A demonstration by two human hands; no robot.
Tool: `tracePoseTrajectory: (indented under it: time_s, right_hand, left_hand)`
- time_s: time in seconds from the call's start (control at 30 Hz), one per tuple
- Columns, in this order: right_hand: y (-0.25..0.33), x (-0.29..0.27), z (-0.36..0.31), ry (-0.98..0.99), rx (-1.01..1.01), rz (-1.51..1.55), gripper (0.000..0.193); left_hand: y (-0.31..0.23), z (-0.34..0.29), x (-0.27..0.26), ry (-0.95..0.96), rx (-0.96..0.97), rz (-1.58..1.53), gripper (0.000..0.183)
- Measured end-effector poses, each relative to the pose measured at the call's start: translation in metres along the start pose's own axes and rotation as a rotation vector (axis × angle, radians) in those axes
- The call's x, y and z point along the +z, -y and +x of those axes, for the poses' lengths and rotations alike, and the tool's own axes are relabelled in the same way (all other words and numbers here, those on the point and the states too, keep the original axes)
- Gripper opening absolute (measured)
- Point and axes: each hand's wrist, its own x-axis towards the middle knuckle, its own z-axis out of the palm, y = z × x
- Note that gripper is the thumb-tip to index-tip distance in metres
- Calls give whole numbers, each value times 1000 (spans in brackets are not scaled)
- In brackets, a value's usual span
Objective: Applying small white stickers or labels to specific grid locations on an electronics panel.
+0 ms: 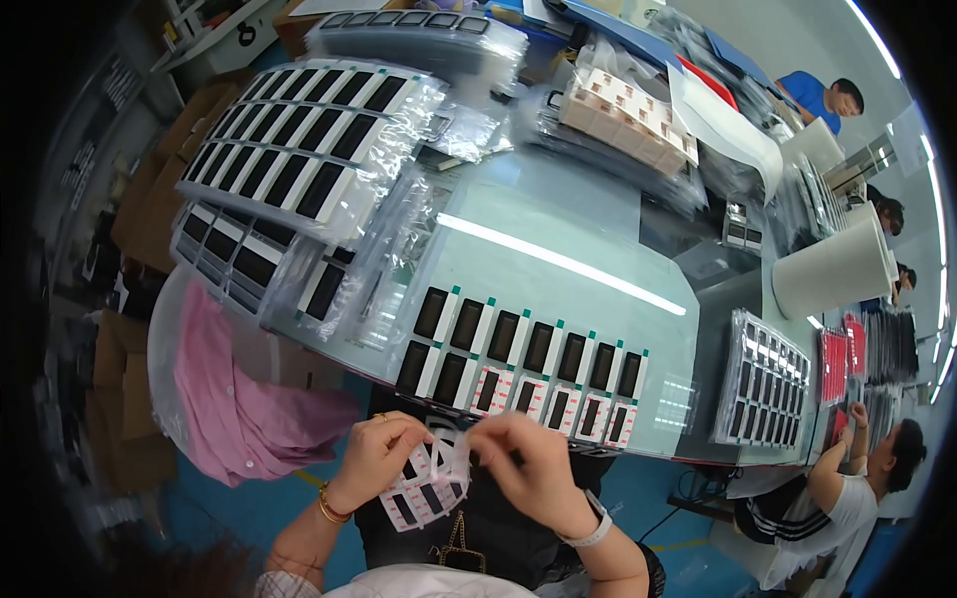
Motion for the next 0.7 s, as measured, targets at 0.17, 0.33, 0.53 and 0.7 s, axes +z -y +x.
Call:
tracePoseTrajectory:
  time_s: [0.17,0.33,0.53,0.7]
  right_hand:
    - [-13,7,33,-156,107,94,6]
    - [-19,15,45,-171,138,105,7]
    - [-21,17,47,-173,165,87,7]
    - [-22,17,47,-160,170,64,8]
  left_hand:
    - [2,-3,3,-128,178,215,13]
    - [5,0,2,-221,203,225,12]
    - [2,5,0,-280,279,273,8]
    - [4,6,0,-281,305,289,11]
